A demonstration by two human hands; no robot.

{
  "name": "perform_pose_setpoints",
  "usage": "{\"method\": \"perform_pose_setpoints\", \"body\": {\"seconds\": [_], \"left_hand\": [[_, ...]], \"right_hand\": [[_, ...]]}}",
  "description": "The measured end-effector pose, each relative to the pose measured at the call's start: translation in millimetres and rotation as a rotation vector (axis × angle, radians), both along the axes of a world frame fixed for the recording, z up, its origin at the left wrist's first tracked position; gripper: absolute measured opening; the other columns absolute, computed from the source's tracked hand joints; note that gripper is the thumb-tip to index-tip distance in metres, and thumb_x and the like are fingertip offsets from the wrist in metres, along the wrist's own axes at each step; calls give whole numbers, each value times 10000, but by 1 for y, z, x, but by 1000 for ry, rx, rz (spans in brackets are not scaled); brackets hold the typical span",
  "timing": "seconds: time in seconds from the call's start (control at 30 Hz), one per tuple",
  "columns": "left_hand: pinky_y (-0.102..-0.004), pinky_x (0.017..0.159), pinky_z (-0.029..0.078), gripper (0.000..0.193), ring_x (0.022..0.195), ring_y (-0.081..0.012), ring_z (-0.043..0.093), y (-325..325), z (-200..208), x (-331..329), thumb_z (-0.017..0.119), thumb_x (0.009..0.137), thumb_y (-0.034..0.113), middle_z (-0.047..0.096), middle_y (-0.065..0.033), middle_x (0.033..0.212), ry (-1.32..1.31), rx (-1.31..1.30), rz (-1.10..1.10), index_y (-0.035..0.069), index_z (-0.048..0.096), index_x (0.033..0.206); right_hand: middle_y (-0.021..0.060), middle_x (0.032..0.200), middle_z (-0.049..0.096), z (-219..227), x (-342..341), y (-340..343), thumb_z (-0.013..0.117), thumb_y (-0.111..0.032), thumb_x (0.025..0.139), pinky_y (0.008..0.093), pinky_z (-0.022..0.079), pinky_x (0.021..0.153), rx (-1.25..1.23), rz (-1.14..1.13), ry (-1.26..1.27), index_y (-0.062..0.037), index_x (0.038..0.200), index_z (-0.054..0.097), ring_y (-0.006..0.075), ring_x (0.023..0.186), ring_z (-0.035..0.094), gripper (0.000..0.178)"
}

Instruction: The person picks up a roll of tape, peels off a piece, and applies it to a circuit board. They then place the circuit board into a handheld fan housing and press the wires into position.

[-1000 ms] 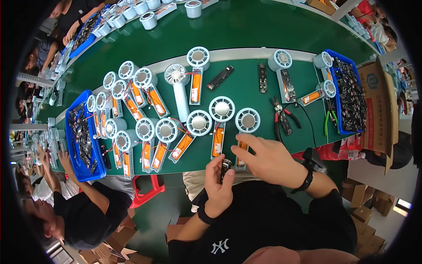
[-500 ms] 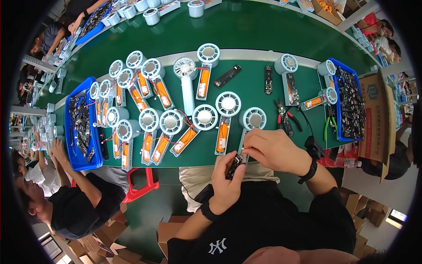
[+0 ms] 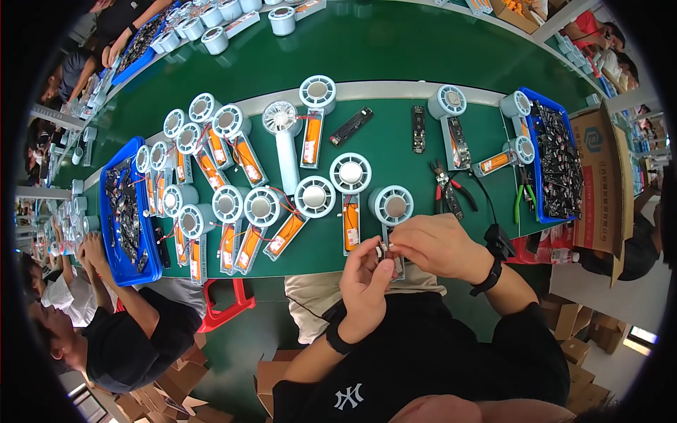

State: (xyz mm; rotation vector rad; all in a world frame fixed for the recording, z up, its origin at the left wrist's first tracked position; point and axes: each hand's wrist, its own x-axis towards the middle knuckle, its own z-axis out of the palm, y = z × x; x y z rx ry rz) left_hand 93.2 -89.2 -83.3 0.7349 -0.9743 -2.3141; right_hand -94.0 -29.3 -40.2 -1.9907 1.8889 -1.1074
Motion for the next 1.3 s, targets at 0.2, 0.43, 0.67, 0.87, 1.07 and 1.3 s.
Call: {"method": "perform_pose_setpoints", "body": {"seconds": [0.2, 0.43, 0.67, 0.87, 1.07, 1.3], "left_hand": [[-301, 908, 552, 440, 1098, -166, 640, -12, 7, 0, 666, 992, -11, 631, -106, 1229, -105, -151, -27, -26, 505, 1401], [-304, 967, 522, 446, 1107, -154, 631, -19, -5, 4, 697, 972, -20, 590, -78, 1237, -152, -287, -7, -35, 535, 1387], [-277, 935, 508, 446, 1090, -131, 622, -20, 3, 8, 703, 973, -12, 599, -64, 1234, -92, -136, -28, -28, 548, 1390], [-256, 885, 512, 432, 1035, -110, 613, -21, 7, 4, 701, 978, 2, 621, -43, 1164, -83, -130, -31, -28, 557, 1384], [-245, 736, 492, 390, 836, -100, 581, -32, 11, 10, 741, 942, 20, 623, -50, 1008, -290, -537, -79, -15, 623, 1312], [-251, 650, 459, 364, 747, -103, 550, -45, 18, 15, 762, 918, 25, 610, -59, 962, -373, -625, -198, -10, 653, 1263]], "right_hand": [[41, 934, 696, -2, 2, 0, 801, -98, 842, 322, 554, 601, -64, 0, 93, -58, 1001, 692, 209, 762, 696, 197], [49, 928, 690, -6, 7, -5, 789, -87, 809, 320, 553, 603, -103, 9, 107, -49, 994, 688, 206, 753, 693, 213], [61, 942, 697, -7, 10, -6, 819, -53, 784, 320, 540, 582, -135, 5, 134, -27, 989, 676, 207, 701, 669, 252], [89, 952, 699, -9, 12, -4, 823, -45, 756, 322, 528, 563, -153, 19, 184, -4, 1007, 677, 210, 676, 657, 293], [73, 957, 667, -8, 14, 0, 718, -153, 780, 304, 516, 604, -149, 17, 389, -17, 1012, 684, 180, 705, 627, 271], [57, 962, 662, -8, 12, -2, 730, -165, 773, 303, 485, 585, -163, 63, 390, -28, 1013, 685, 177, 695, 599, 280]]}}
